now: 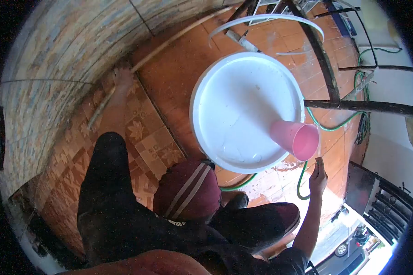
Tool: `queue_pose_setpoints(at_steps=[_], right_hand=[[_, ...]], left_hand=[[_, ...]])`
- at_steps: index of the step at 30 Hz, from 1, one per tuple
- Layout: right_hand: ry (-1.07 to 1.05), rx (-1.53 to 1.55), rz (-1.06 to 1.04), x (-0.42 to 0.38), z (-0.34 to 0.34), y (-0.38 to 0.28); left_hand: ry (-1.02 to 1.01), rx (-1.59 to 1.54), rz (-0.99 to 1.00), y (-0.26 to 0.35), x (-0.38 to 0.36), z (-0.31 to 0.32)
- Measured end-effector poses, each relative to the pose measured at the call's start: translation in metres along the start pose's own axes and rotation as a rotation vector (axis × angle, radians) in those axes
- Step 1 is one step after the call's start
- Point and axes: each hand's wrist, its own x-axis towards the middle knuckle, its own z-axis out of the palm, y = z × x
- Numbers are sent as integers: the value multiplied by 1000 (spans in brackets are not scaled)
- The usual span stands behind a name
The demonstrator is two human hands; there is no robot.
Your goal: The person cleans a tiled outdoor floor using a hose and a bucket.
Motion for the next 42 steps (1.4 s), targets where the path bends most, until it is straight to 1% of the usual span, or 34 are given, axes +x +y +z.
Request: queue_pose_setpoints(at_steps=[1, 3, 5, 7, 8, 10, 11, 13, 14, 16, 17, 18, 20, 21, 22, 23, 26, 28, 30, 32, 33, 35, 36, 38, 39, 40, 41, 42], right_hand=[[8, 9, 26, 3, 0, -3], [21, 28, 36, 6, -1, 3], [40, 63, 50, 4, -3, 8], [81, 79, -5, 1, -2, 16], [72, 97, 63, -4, 4, 27], [77, 139, 124, -8, 1, 24], [110, 164, 122, -11, -1, 23], [112, 109, 86, -12, -2, 23], [146, 135, 67, -13, 1, 26], [187, 216, 42, -19, 9, 43], [241, 237, -22, -20, 18, 55], [266, 259, -39, -20, 19, 54], [286, 265, -51, -27, 12, 51], [280, 287, -29, -29, 7, 48], [294, 298, -37, -31, 8, 51], [302, 298, -37, -34, 10, 55], [317, 307, -42, -39, 8, 59], [324, 304, -34, -44, 6, 60], [325, 332, -15, -46, 0, 62], [314, 320, 13, -46, -8, 64], [297, 317, 37, -45, -11, 64], [348, 309, 22, -43, -16, 62], [392, 300, -2, -42, -17, 61], [393, 297, 39, -39, -13, 64], [421, 293, 26, -38, -13, 64], [445, 284, 13, -37, -14, 63], [363, 247, 93, -39, -21, 58], [357, 247, 113, -38, -21, 58]], left_hand=[[-110, 117, 35, 3, -21, -24], [6, -18, -28, -1, -30, -25], [237, -169, -19, -15, -35, -9], [185, -346, -23, -27, -57, -46], [225, -332, -22, -35, -69, -61], [378, -244, 84, -45, -89, -87], [418, -234, 84, -45, -104, -111], [481, 34, 147, -41, -140, -171], [521, 44, 124, -41, -149, -190], [646, 123, 224, -41, -169, -223], [815, 154, 265, -39, -173, -232], [844, 170, 244, -34, -186, -255], [787, 200, 323, -20, -209, -296], [846, 276, 339, -14, -210, -308], [861, 285, 328, -9, -206, -318], [871, 330, 372, -3, -201, -329], [843, 398, 469, 21, -188, -374], [939, 573, 489, 40, -157, -403], [1040, 586, 560, 58, -135, -437], [1022, 678, 584, 78, -107, -468], [1032, 675, 592, 90, -96, -482], [1053, 801, 576, 111, -77, -512], [1063, 808, 586, 118, -66, -528], [917, 714, 669, 138, -46, -557], [922, 720, 686, 147, -36, -566], [973, 703, 689, 154, -38, -578], [1022, 686, 693, 161, -38, -588], [1020, 687, 715, 169, -38, -599]])
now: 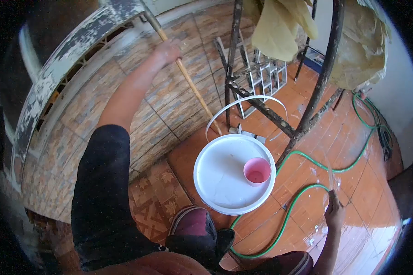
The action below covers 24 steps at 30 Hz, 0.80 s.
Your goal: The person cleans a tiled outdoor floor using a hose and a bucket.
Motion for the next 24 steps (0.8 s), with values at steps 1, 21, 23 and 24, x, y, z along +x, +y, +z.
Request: queue_pose_setpoints(at_steps=[1, 21, 23, 24], right_hand=[[-6, -5, 13, -1, 0, 1], [-176, -12, 59, -7, -19, -28], [-219, -1, 38, -4, -12, -34], [-222, 1, 38, -1, -8, -37]], left_hand=[[-113, -34, 28, -5, 13, -3], [-302, 37, -85, 13, 35, 31], [-270, 75, -73, 23, 29, 30], [-228, 115, -68, 25, 28, 30]])
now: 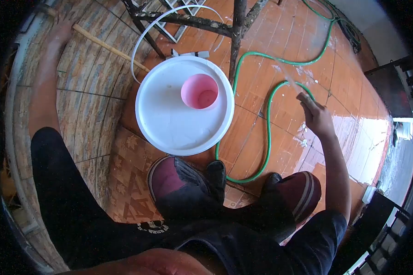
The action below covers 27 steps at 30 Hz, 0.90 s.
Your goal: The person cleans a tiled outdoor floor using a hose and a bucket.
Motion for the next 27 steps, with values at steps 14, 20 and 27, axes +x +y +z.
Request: queue_pose_setpoints(at_steps=[14, 20, 27], right_hand=[[-29, 38, -392, 47, 38, -1], [-29, 41, -349, 58, 49, 10], [72, -23, -253, 66, 41, 51]], left_hand=[[-121, -25, -94, 60, -61, -4], [-76, -120, -157, 97, -100, -6], [816, -764, -217, 173, -175, -70]])
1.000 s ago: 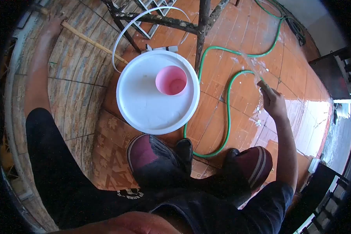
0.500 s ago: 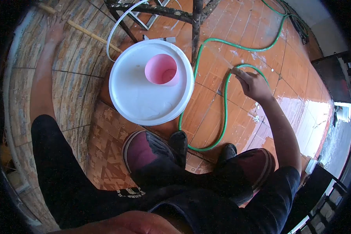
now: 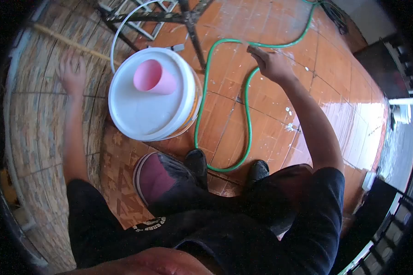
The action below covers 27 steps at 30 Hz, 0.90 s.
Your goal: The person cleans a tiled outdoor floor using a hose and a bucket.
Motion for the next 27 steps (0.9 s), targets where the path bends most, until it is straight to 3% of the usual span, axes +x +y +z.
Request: queue_pose_setpoints(at_steps=[3, 5, 8, 11, 13, 15, 19, 21, 25, 27], right_hand=[[73, 3, 30, 0, -3, 23], [31, -15, 92, -1, -6, 32], [59, -34, 200, -1, -13, 41], [130, -7, 212, 1, -29, 40], [149, 37, 303, 3, -39, 30], [240, 26, 240, 6, -46, 33], [429, 25, 148, 7, -61, 44], [466, -1, 114, 12, -69, 42], [390, -38, 181, 19, -71, 42], [376, -56, 205, 19, -65, 44]], left_hand=[[166, -212, 122, 110, 18, -63], [165, -446, 306, 168, 26, -91], [-64, -900, 519, 247, 29, -103], [-886, -1224, 570, 329, 21, -99], [-1309, -1028, 604, 360, 5, -90], [-1445, -798, 731, 383, -22, -88], [-1665, -871, 807, 400, -66, -82], [-1926, -683, 847, 413, -64, -86], [-1754, -828, 835, 438, -57, -85], [-1643, -944, 715, 452, -62, -77]])
